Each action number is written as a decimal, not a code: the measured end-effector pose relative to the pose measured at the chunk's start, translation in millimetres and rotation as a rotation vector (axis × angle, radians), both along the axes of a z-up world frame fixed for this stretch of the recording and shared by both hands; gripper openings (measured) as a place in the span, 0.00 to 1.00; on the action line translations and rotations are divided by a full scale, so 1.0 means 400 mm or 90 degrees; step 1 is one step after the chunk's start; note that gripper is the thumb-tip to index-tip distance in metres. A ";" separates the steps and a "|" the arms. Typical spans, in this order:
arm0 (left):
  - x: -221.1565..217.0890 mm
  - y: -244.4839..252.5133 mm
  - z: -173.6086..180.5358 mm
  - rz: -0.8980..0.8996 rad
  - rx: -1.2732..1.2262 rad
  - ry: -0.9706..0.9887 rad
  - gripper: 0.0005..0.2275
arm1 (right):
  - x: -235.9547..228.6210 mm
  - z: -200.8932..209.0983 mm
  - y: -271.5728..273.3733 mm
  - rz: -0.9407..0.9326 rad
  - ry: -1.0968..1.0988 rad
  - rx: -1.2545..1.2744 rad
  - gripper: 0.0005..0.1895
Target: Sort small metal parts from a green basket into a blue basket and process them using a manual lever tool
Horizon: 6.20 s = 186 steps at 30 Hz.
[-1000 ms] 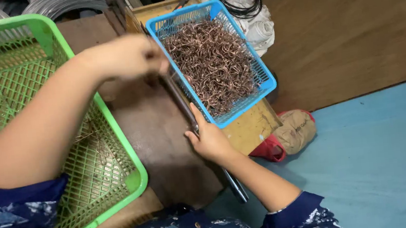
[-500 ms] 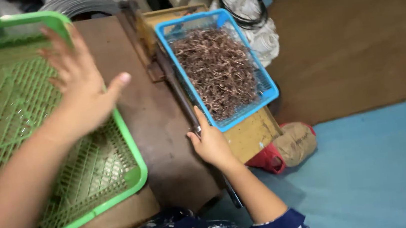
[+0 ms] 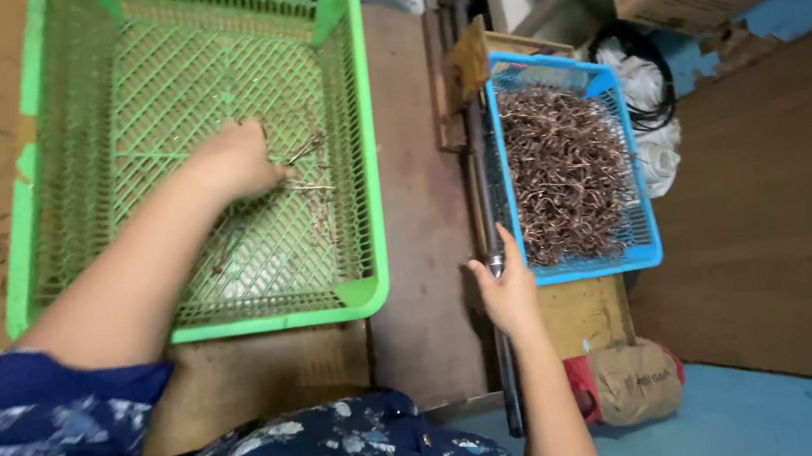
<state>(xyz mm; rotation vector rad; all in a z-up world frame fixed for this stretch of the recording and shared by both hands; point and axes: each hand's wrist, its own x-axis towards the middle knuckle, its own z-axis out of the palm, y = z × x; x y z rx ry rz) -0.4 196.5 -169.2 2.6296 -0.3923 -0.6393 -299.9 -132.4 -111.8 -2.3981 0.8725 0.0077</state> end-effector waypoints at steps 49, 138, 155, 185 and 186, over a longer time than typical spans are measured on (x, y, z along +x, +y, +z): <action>0.012 -0.027 -0.040 0.115 -0.691 0.268 0.18 | 0.020 -0.009 -0.008 -0.038 0.020 0.012 0.38; 0.009 -0.675 0.155 -0.211 -0.138 -0.430 0.24 | 0.059 0.249 0.059 0.054 0.196 0.039 0.42; -0.292 -0.790 0.172 -0.612 -0.341 -0.382 0.40 | 0.091 0.206 0.038 0.132 0.234 -0.073 0.30; -0.320 -0.835 0.044 -0.527 -0.375 -0.531 0.33 | 0.079 -0.012 -0.008 0.108 0.174 -0.220 0.26; -0.325 -0.838 0.039 -0.532 -0.374 -0.526 0.33 | 0.072 -0.024 -0.015 0.110 0.177 -0.225 0.27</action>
